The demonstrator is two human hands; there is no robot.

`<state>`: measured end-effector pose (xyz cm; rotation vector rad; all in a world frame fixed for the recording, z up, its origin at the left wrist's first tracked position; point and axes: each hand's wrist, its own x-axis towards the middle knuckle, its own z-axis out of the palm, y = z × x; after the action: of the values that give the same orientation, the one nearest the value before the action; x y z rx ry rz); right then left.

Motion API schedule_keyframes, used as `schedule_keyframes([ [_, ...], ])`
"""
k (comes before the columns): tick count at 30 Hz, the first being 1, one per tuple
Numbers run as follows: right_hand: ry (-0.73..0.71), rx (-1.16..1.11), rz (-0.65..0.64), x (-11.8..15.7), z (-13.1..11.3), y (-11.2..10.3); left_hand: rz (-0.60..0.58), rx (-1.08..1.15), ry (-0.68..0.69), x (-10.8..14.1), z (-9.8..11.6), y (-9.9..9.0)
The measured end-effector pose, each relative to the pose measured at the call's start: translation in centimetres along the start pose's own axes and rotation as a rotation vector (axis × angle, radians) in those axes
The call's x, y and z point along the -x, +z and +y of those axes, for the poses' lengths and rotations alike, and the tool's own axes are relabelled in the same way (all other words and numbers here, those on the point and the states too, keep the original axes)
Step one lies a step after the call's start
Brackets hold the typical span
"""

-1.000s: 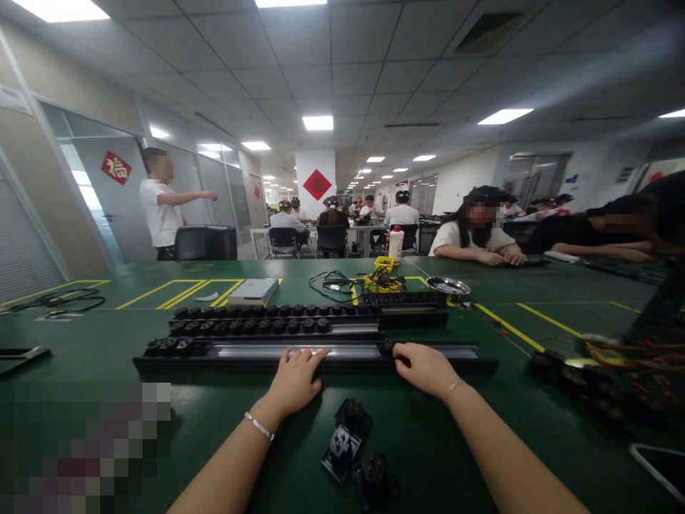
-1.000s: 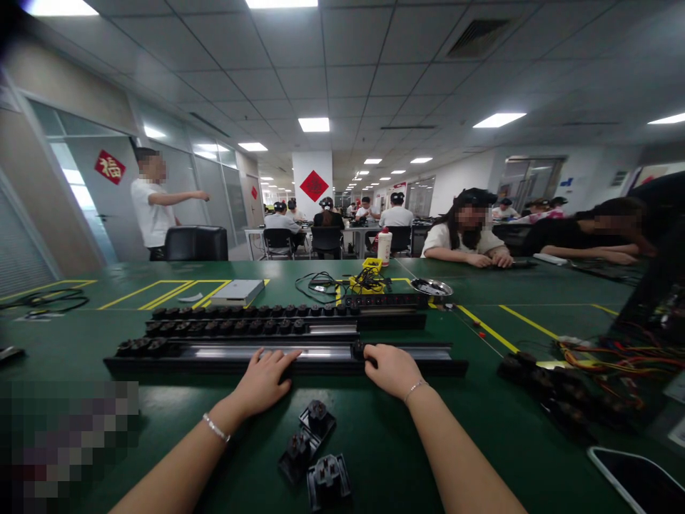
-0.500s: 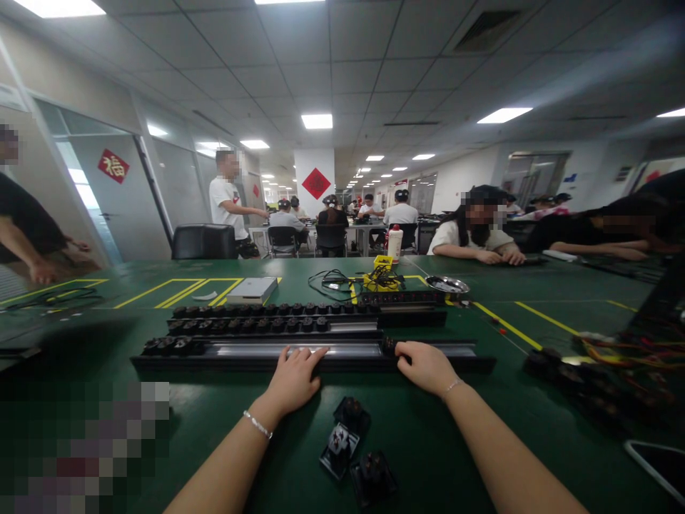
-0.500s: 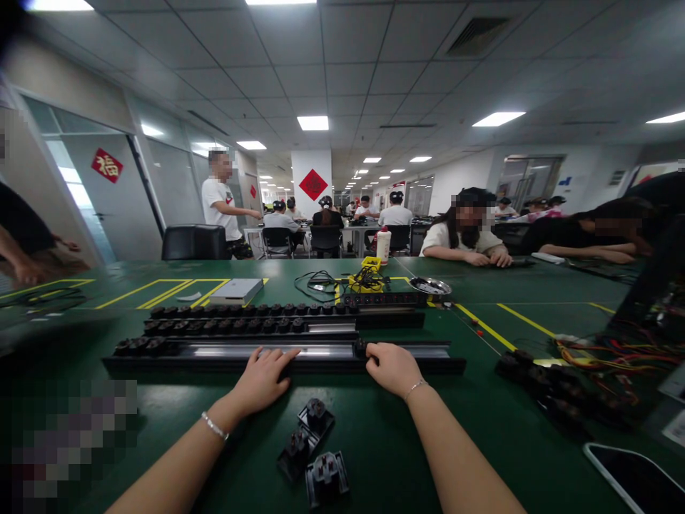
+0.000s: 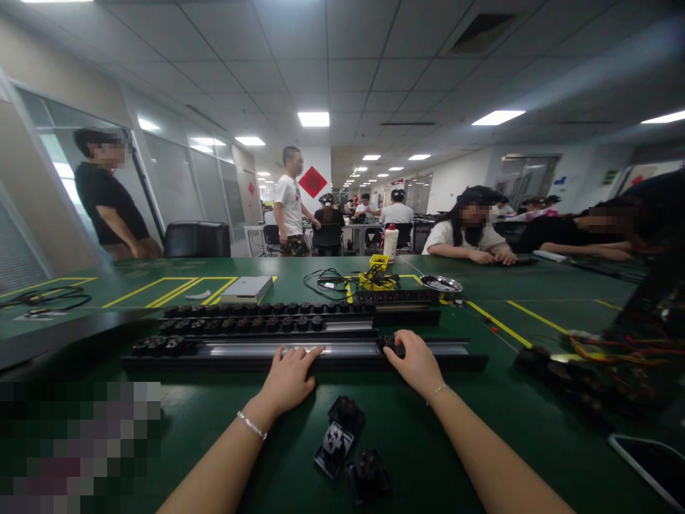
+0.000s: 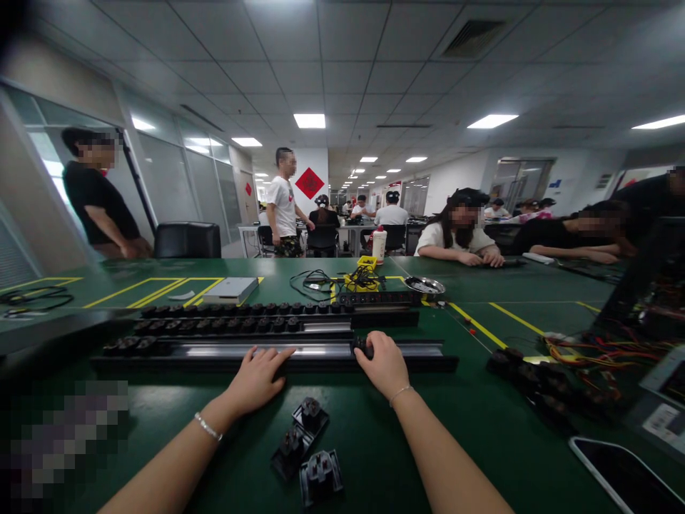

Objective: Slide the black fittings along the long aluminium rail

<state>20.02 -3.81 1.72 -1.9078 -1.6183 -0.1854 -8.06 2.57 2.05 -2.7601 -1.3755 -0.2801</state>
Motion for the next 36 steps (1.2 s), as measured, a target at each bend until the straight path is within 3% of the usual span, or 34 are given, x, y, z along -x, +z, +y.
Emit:
schedule_keyframes([
  [3, 0.145, 0.059, 0.047, -0.2, -0.9, 0.7, 0.004, 0.002, -0.006, 0.0, 0.0, 0.0],
  [6, 0.199, 0.115, 0.031, -0.4, -1.7, 0.9, 0.012, 0.005, -0.005, 0.0, 0.0, 0.2],
  [12, 0.241, 0.123, -0.032, -0.5, -1.9, 0.6, 0.042, 0.014, 0.019, 0.0, -0.2, 0.4],
  [36, 0.386, 0.190, -0.069, -0.7, -1.4, 0.4, 0.061, 0.028, 0.032, -0.1, -0.6, 0.9],
])
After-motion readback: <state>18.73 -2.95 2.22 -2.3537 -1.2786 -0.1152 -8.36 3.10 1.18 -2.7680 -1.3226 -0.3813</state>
